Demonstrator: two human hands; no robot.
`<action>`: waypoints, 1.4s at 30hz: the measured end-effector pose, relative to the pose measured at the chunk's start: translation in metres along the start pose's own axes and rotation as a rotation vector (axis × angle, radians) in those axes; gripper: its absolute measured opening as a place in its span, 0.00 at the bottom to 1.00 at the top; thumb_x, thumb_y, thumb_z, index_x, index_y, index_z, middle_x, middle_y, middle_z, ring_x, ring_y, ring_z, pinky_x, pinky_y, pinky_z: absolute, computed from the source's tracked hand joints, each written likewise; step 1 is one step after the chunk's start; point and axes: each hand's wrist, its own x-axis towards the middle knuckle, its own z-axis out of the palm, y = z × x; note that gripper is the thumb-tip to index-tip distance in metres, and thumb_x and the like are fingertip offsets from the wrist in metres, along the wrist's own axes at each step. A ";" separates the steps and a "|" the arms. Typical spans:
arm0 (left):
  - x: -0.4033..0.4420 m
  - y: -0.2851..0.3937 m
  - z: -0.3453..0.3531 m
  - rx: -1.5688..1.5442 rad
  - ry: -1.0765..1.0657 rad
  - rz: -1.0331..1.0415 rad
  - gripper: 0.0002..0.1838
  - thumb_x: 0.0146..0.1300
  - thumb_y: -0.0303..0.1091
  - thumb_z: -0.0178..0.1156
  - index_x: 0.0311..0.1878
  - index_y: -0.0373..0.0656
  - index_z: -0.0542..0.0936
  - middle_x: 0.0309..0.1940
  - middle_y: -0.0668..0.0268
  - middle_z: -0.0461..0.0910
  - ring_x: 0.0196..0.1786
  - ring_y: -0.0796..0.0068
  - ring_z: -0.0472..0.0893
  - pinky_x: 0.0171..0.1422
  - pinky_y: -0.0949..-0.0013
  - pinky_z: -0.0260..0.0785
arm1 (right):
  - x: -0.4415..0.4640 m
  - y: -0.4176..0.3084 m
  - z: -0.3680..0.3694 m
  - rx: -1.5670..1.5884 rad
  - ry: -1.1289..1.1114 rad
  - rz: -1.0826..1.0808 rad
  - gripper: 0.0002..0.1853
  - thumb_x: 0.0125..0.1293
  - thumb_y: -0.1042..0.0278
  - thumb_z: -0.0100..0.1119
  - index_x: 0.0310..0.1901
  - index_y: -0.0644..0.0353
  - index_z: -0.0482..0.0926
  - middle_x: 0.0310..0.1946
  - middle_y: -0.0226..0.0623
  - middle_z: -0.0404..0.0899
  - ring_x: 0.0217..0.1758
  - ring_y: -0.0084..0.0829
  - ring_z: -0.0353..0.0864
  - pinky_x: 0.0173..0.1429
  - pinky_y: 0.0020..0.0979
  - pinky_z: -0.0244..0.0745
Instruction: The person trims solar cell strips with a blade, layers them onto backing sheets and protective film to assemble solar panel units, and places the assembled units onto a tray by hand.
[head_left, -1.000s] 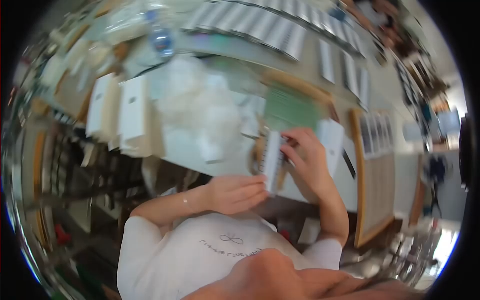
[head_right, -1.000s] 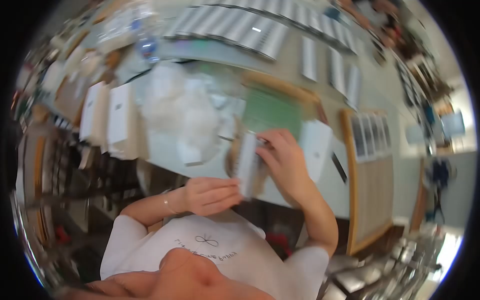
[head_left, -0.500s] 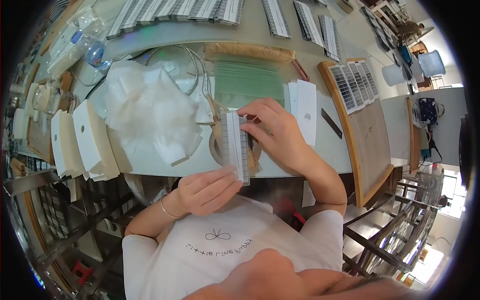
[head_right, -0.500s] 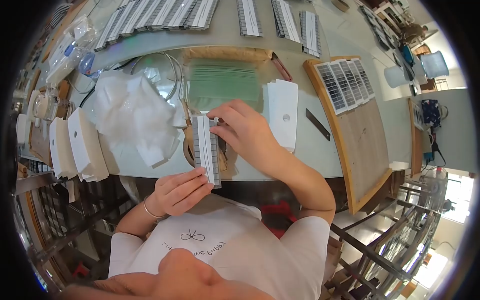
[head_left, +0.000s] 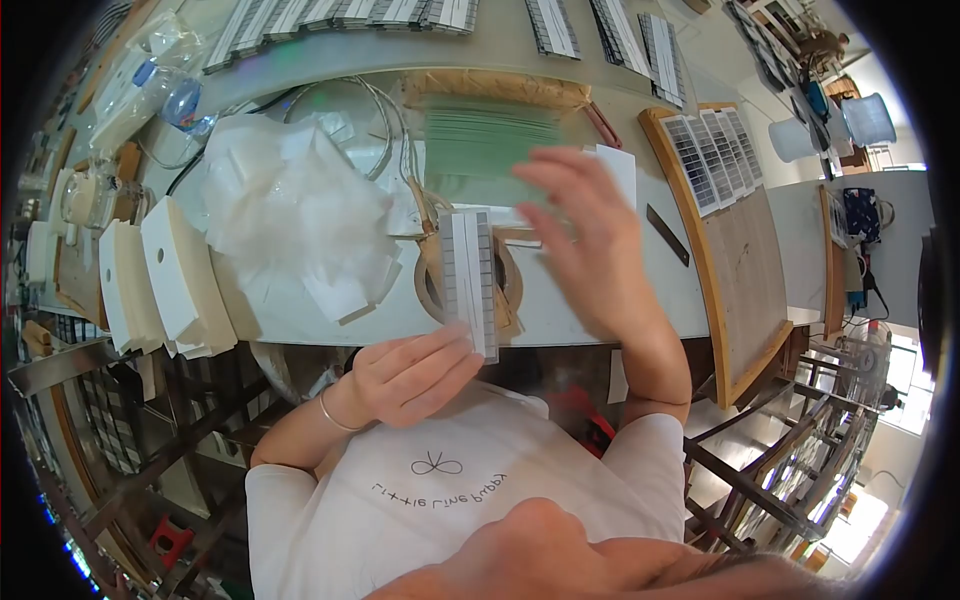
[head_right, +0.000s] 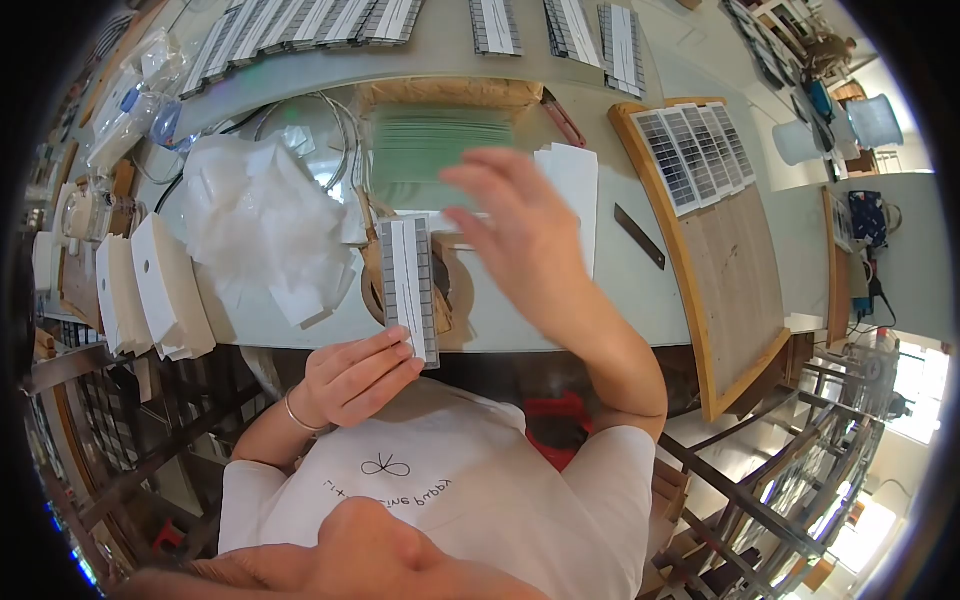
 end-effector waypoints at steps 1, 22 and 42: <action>0.000 0.000 0.000 -0.001 0.003 -0.001 0.12 0.58 0.26 0.71 0.46 0.42 0.88 0.44 0.67 0.86 0.47 0.67 0.90 0.45 0.76 0.76 | 0.003 0.000 -0.010 0.001 -0.003 0.003 0.15 0.65 0.74 0.70 0.54 0.57 0.82 0.49 0.41 0.82 0.48 0.44 0.85 0.47 0.38 0.83; 0.002 0.002 0.000 0.007 -0.001 -0.019 0.12 0.62 0.35 0.73 0.47 0.45 0.86 0.44 0.67 0.85 0.51 0.65 0.86 0.47 0.72 0.78 | -0.022 0.066 -0.043 -0.997 0.039 -0.195 0.17 0.67 0.73 0.65 0.57 0.63 0.81 0.53 0.45 0.83 0.58 0.45 0.83 0.61 0.39 0.79; 0.002 -0.015 -0.019 0.193 0.159 -0.032 0.17 0.63 0.34 0.74 0.53 0.61 0.82 0.52 0.68 0.78 0.61 0.59 0.77 0.47 0.67 0.78 | -0.009 0.033 -0.058 -0.348 0.084 0.091 0.14 0.68 0.86 0.55 0.53 0.61 0.76 0.45 0.38 0.81 0.45 0.41 0.86 0.51 0.35 0.79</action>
